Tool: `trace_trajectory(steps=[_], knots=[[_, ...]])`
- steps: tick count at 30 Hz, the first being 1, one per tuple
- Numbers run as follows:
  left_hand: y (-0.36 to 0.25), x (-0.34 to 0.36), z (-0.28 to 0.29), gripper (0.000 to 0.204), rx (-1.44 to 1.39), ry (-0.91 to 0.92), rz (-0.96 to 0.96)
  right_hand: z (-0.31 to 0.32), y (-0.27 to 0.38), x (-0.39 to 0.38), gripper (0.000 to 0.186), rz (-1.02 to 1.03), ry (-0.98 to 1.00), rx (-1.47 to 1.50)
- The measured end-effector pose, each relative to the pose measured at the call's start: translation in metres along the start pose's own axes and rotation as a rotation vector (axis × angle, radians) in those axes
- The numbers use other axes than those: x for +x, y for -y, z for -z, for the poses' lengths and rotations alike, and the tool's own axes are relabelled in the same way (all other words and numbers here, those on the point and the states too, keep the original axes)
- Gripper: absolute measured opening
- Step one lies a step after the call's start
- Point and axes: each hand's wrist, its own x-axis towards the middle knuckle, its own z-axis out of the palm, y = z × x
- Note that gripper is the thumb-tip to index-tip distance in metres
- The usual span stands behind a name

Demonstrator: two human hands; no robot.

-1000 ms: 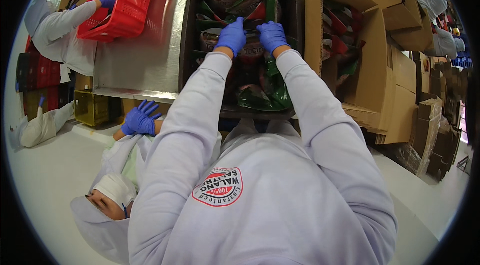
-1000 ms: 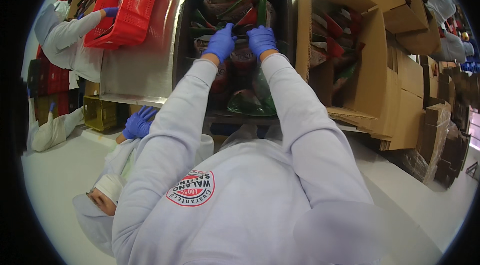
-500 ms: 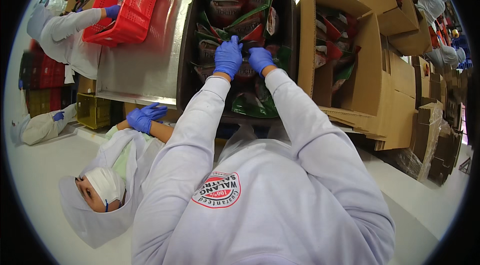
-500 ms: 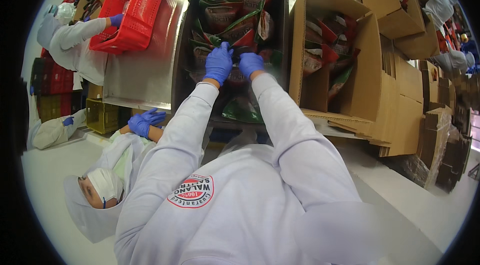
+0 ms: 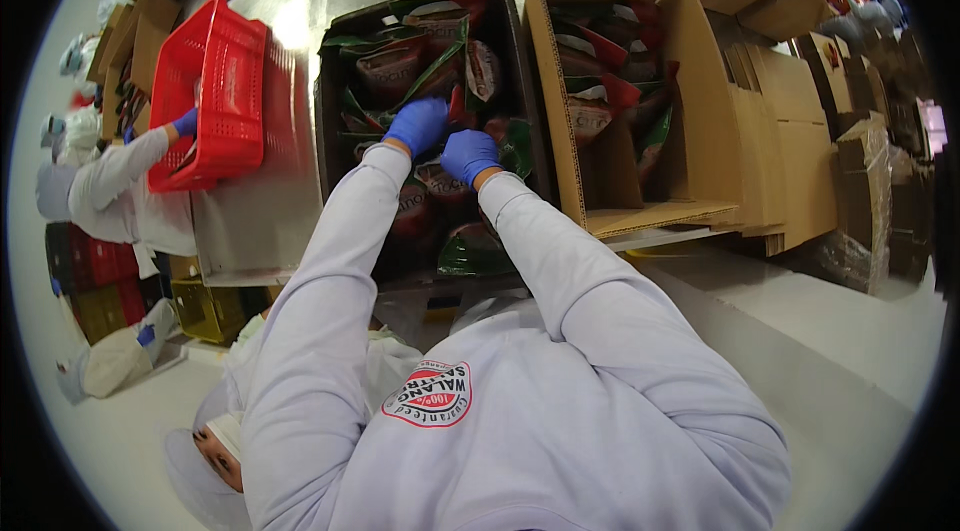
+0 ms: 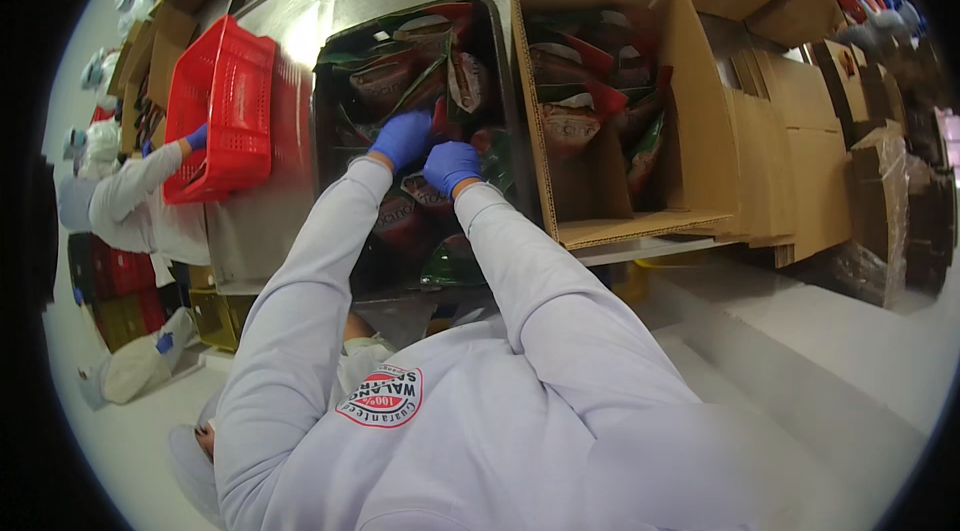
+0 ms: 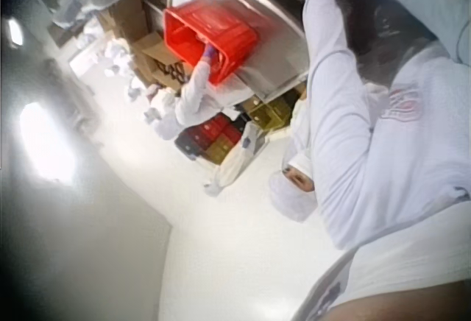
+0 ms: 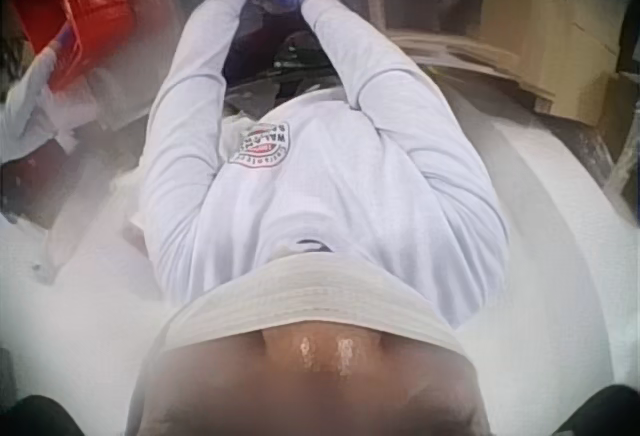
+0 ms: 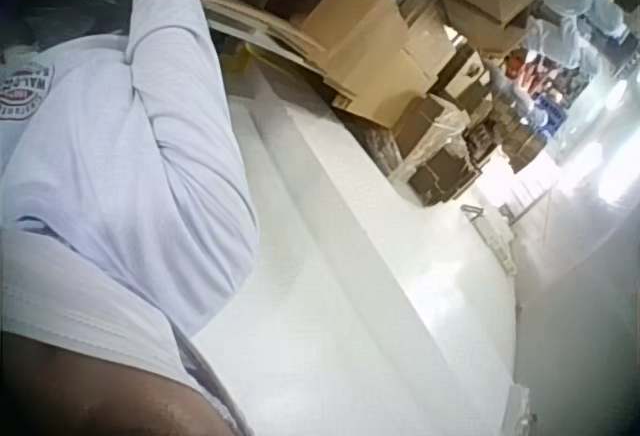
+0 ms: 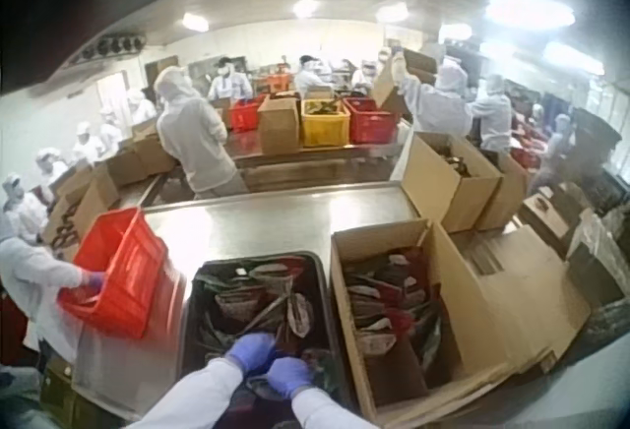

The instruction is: The person repeatedly picks packaged food items from a yellow crate and places them into a cardboard box. The person handles the items by hand, arranging them inside the box. Other workers in protective gear are visible in the background performing similar tasks.

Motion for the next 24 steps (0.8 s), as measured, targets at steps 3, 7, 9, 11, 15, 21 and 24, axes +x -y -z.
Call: trace_trajectory(steps=[3,7,9,11,15,21,24], knots=[[0.002,0.007,-0.002,0.025,0.048,0.154,-0.077,-0.003,-0.003,0.002,0.028,0.026,-0.022,0.022],[0.004,0.018,0.011,0.032,0.123,0.280,-0.199,-0.015,-0.007,0.008,0.031,0.073,-0.077,-0.004],[-0.007,0.021,0.025,0.037,0.189,0.350,-0.173,-0.019,-0.013,0.008,0.035,0.031,-0.103,0.015],[0.015,0.037,0.021,0.033,0.168,0.288,-0.055,-0.025,0.004,-0.024,0.037,0.060,-0.080,0.077],[0.023,0.060,0.016,0.038,0.146,0.257,-0.023,-0.012,0.023,-0.063,0.030,0.154,0.015,0.038],[-0.002,0.029,0.053,0.042,-0.034,0.233,0.090,0.007,0.023,-0.085,0.030,0.366,-0.120,-0.006],[0.005,0.032,0.050,0.039,-0.037,0.251,0.051,0.056,0.035,-0.106,0.035,0.512,-0.410,-0.013]])
